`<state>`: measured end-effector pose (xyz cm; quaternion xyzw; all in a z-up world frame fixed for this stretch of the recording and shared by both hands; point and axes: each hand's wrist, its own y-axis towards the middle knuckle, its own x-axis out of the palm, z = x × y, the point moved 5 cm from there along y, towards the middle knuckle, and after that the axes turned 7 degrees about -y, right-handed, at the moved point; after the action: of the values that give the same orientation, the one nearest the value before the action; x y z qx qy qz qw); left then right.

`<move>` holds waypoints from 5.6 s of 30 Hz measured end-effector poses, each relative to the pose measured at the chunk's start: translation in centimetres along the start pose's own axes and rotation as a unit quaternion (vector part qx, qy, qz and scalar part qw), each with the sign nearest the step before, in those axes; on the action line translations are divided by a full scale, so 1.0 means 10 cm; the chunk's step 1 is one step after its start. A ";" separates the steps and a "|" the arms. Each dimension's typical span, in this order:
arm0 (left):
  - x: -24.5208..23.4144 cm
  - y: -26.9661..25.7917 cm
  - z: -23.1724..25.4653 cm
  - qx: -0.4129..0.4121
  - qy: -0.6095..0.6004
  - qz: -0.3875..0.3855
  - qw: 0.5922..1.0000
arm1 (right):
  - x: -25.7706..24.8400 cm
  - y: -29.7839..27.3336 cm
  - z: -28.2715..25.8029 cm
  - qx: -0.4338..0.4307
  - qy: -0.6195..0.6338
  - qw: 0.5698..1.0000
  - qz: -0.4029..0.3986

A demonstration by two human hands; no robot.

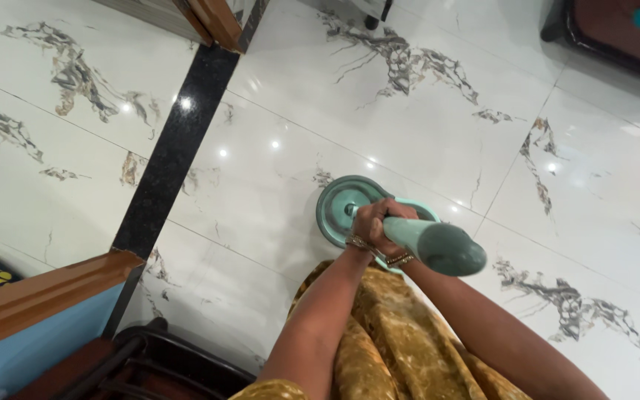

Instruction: The person mops a tiled floor using a spin mop and bucket. They move around a sink, a rug, and furniture, periodically wringing the mop in the bucket before continuing to mop different areas.

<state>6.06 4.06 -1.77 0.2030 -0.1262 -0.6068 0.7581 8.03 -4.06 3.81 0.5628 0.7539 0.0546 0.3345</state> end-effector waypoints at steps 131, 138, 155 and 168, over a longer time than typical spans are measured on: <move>0.96 0.02 1.77 -0.125 -0.004 -0.369 0.921 | -1.12 -1.44 0.27 0.179 -0.290 0.933 -0.116; 1.04 0.58 2.42 -0.023 0.022 -0.365 0.931 | -1.73 -0.70 -0.64 0.189 -0.314 0.929 -0.041; 1.24 0.52 2.37 -0.136 -0.158 -0.332 0.920 | -1.76 -0.90 -0.39 0.207 -0.259 0.943 -0.016; 1.15 0.58 2.34 -0.067 0.040 -0.366 0.927 | -1.68 -0.86 -0.41 0.240 -0.268 0.930 -0.074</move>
<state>3.51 -9.72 21.03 0.2080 0.0284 -0.8406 0.4992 1.16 -20.79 10.45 0.5625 0.6664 -0.3061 0.3819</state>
